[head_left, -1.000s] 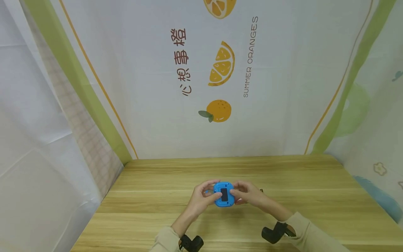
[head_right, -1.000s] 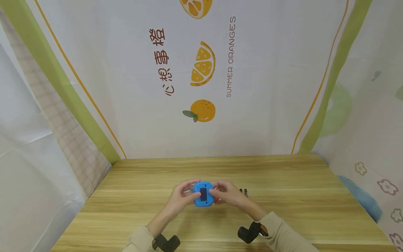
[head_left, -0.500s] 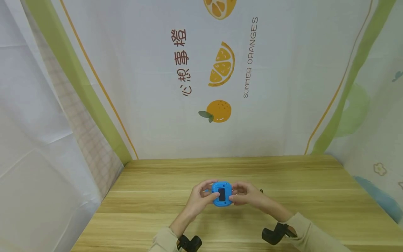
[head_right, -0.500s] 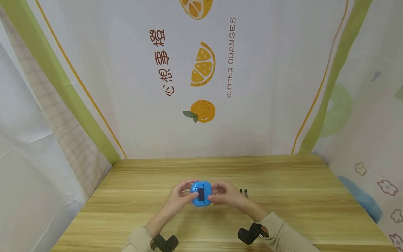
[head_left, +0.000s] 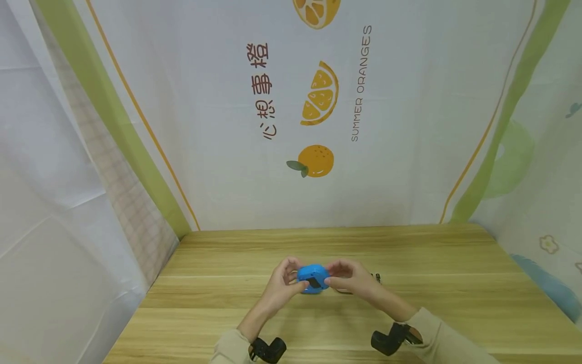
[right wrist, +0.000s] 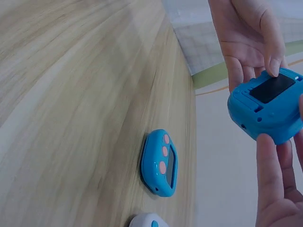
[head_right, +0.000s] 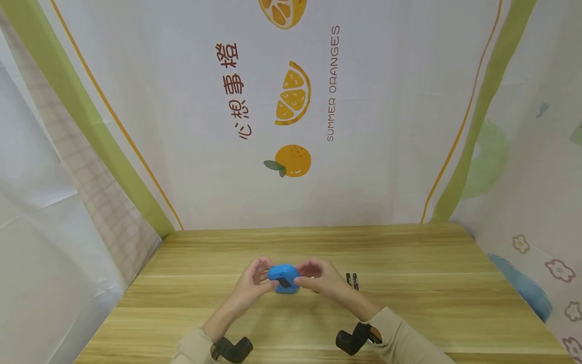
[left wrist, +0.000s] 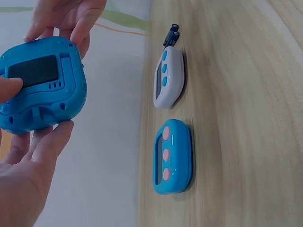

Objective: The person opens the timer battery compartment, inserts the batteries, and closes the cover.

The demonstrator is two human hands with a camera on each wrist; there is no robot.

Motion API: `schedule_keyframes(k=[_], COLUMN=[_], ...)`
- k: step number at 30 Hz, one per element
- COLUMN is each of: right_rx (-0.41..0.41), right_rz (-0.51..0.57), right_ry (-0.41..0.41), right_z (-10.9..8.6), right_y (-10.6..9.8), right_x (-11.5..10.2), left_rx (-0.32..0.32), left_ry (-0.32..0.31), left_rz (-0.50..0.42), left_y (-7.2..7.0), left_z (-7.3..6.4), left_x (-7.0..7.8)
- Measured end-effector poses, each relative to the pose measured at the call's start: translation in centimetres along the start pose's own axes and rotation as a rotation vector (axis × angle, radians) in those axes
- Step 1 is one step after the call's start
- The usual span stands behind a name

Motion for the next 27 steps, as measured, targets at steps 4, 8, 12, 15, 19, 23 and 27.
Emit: schedule_keyframes(k=[4,8,12,15,19,23,27], right_rx=[-0.03,-0.111,-0.216,-0.256,-0.235,-0.162,-0.068], right_rz=[0.063,0.201,0.365,0.425,0.419,0.375,0.341], right_ry=[0.003,0.046,0.074,0.071,0.085,0.128,0.179], right_z=[0.1,0.2,0.2,0.2,0.2,0.2,0.2], right_y=[0.1,0.4,0.8,0.9,0.8,0.5,0.4], right_x=[0.0,0.4,0.6,0.6,0.8,1.0,1.1], left_rx=[0.01,-0.007,-0.028,-0.028,0.003,0.058,0.116], left_ry=[0.029,0.052,0.059,0.054,0.051,0.046,0.028], left_rz=[-0.018,-0.072,-0.098,-0.096,-0.076,-0.002,0.063], left_y=[-0.1,0.1,0.3,0.4,0.4,0.3,0.1], left_z=[0.0,0.1,0.2,0.3,0.3,0.3,0.4], left_x=[0.2,0.4,0.4,0.3,0.4,0.3,0.3])
Point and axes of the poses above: each hand's wrist, its own z-axis towards the middle knuckle, its own y-axis out of the palm, x = y × z, the point moved 4 cm from there along z, towards the middle knuckle, and after that the axes turned 7 degrees about -x, right-handed, at the moved point
